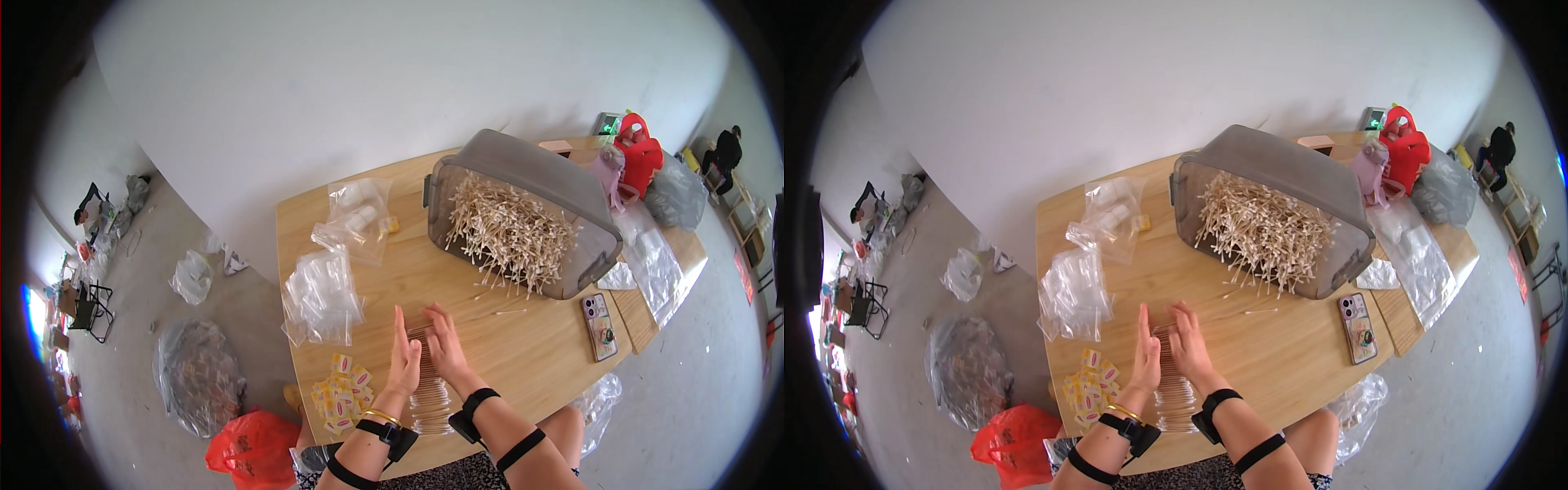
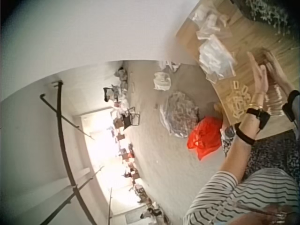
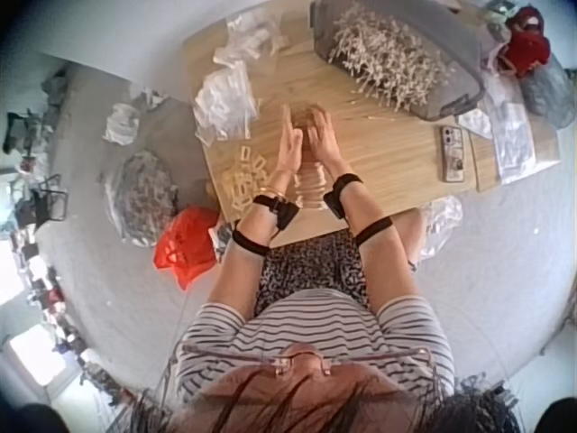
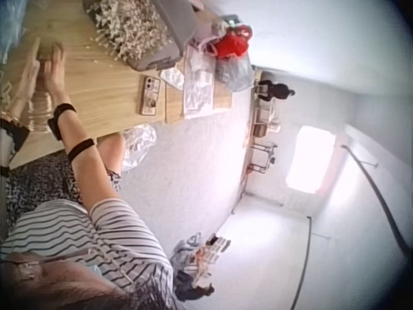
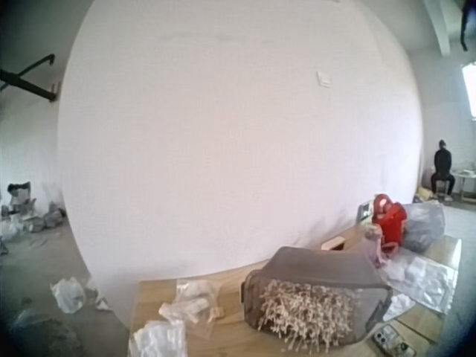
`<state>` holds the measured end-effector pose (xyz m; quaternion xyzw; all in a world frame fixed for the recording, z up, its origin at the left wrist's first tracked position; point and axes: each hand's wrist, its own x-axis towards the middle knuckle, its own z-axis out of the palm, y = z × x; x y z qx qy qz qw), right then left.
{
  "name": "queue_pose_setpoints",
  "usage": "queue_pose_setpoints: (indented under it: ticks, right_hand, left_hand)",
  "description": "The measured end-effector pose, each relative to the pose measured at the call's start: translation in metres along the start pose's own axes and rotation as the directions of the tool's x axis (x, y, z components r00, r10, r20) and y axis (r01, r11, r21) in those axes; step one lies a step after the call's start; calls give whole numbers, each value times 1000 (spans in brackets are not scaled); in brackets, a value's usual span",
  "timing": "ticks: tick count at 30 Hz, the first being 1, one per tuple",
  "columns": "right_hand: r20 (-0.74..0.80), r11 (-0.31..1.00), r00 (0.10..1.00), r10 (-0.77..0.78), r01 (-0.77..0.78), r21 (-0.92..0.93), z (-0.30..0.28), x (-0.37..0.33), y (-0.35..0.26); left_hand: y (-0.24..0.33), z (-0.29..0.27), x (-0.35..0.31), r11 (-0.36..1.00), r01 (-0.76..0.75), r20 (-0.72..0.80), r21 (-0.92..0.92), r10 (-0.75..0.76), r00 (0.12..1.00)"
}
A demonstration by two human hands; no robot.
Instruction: Count and arrange cotton swabs on a table into groups before putting them into plastic bags.
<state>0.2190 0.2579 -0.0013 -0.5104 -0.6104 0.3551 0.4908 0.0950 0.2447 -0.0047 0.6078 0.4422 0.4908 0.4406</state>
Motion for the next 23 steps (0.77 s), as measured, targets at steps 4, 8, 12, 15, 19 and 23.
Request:
queue_pose_setpoints:
  ticks: [4, 8, 12, 15, 19, 23]
  right_hand:
    - [48, 1000, 999, -25, 25, 19, 4, 0, -3]
    - [-39, 998, 999, -9, 7, -69, -24, -13, -4]
    - [-98, 979, 994, 38, -57, -194, -53, -52, -10]
    - [-78, 848, 997, 10, -50, -528, -57, -76, -13]
    - [-12, 637, 996, 90, -67, -768, -56, -94, -9]
    - [0, 539, 998, 56, -30, -842, -53, -96, 2]
  left_hand:
    - [5, -1, 1, 1000, -16, -27, 21, 17, 1000]
    - [11, -8, -5, 996, -45, -57, 72, 49, 997]
    - [20, -9, -24, 684, -103, 159, 722, -19, 987]
    - [20, 2, -30, 403, -193, 243, 895, -76, 967]
    - [19, 11, -29, 387, -181, 246, 904, -126, 961]
    - [22, 15, -22, 325, -207, 253, 923, -108, 961]
